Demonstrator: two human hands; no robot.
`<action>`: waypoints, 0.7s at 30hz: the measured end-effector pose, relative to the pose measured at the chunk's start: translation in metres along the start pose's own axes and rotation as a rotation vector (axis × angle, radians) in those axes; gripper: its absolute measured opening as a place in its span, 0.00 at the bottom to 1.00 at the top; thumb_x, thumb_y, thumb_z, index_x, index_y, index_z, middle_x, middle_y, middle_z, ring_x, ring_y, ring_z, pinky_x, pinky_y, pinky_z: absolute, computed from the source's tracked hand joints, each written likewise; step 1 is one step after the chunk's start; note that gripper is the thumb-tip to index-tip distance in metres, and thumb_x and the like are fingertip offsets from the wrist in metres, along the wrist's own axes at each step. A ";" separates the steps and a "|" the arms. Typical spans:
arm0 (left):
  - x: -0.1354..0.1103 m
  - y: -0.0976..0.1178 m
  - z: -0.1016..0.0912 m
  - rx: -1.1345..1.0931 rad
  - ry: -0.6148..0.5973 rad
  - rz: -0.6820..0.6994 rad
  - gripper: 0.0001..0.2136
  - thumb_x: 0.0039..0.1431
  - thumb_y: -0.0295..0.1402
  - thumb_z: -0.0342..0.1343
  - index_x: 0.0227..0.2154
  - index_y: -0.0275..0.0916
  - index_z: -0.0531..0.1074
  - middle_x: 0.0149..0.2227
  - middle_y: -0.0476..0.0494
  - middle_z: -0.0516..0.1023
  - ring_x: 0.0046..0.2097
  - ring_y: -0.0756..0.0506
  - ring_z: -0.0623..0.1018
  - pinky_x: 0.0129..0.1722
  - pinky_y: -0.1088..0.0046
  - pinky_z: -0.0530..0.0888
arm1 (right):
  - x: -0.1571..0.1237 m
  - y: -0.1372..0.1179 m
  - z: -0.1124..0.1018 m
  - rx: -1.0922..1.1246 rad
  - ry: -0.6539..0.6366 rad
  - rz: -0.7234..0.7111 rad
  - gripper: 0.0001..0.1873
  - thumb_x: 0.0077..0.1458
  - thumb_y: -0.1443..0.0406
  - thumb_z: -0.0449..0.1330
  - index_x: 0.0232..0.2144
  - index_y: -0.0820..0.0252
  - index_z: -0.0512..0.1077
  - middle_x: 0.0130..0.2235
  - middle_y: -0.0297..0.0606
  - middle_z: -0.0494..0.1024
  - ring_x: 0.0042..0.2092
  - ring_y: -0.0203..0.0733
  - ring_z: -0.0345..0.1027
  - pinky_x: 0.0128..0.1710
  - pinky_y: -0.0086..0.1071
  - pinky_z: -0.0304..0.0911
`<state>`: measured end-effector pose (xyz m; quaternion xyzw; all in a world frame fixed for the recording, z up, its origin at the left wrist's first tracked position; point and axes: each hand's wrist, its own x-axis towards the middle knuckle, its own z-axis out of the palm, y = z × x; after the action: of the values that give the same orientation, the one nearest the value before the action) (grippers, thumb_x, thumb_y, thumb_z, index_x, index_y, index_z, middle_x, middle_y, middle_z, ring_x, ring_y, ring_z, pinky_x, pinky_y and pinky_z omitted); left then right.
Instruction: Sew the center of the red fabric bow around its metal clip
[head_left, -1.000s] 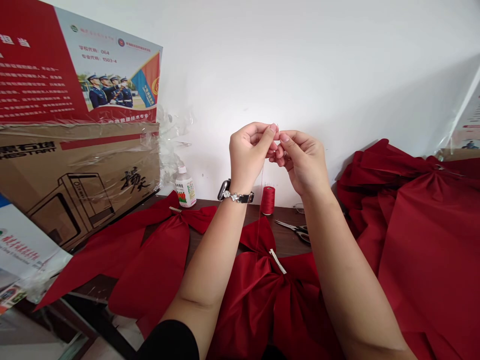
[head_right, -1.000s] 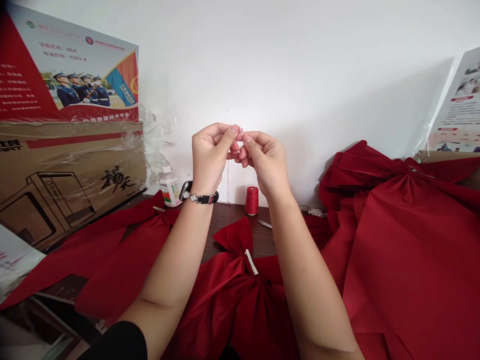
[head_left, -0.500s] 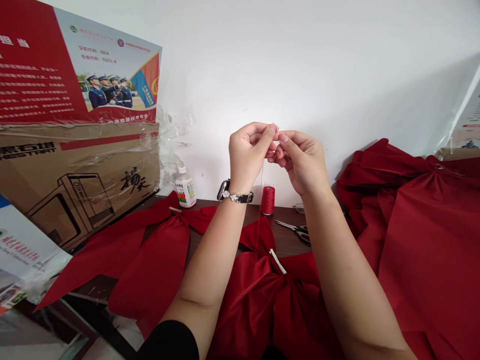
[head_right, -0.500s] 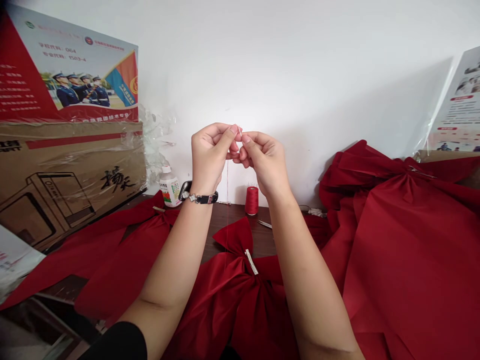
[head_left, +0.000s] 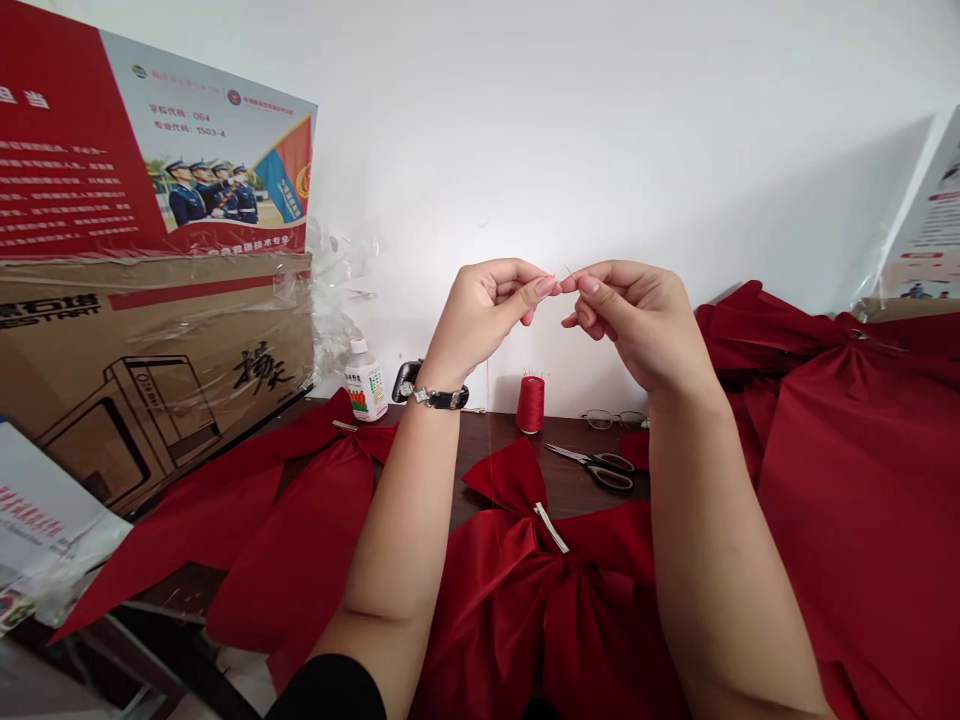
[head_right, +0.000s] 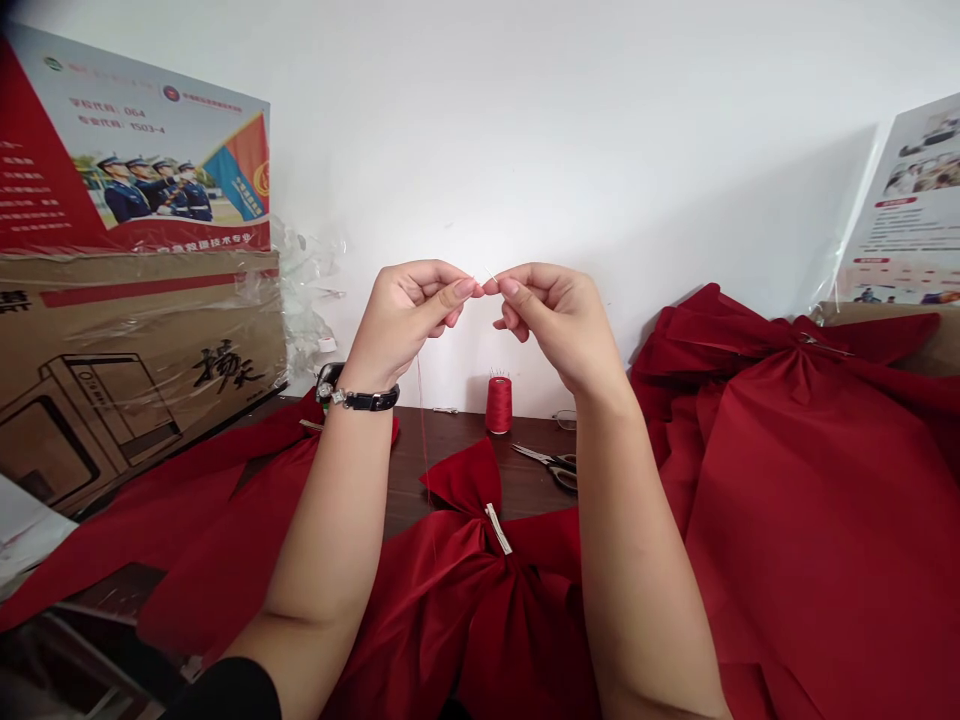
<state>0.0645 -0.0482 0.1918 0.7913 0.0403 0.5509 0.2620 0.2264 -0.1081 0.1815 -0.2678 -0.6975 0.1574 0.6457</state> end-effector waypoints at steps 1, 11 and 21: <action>0.000 0.002 0.000 0.009 -0.002 0.013 0.15 0.53 0.44 0.60 0.29 0.35 0.76 0.22 0.49 0.72 0.23 0.56 0.68 0.21 0.80 0.63 | -0.001 -0.002 -0.001 -0.013 -0.005 -0.006 0.13 0.54 0.56 0.63 0.33 0.61 0.77 0.20 0.28 0.66 0.22 0.27 0.56 0.35 0.30 0.70; -0.004 0.017 0.003 0.080 -0.028 0.071 0.14 0.54 0.43 0.60 0.28 0.34 0.75 0.27 0.45 0.78 0.24 0.55 0.70 0.24 0.79 0.66 | -0.004 -0.009 -0.005 -0.104 -0.016 -0.034 0.16 0.52 0.53 0.63 0.31 0.61 0.78 0.21 0.33 0.70 0.23 0.30 0.60 0.21 0.25 0.56; -0.004 0.019 0.004 0.089 -0.010 0.083 0.15 0.54 0.45 0.59 0.28 0.34 0.75 0.27 0.45 0.78 0.24 0.56 0.70 0.24 0.79 0.67 | -0.006 -0.014 -0.003 -0.162 -0.009 -0.102 0.16 0.53 0.54 0.62 0.31 0.61 0.78 0.20 0.32 0.70 0.23 0.30 0.59 0.21 0.26 0.55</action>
<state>0.0622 -0.0679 0.1960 0.8058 0.0306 0.5551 0.2039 0.2276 -0.1228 0.1847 -0.2825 -0.7237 0.0684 0.6259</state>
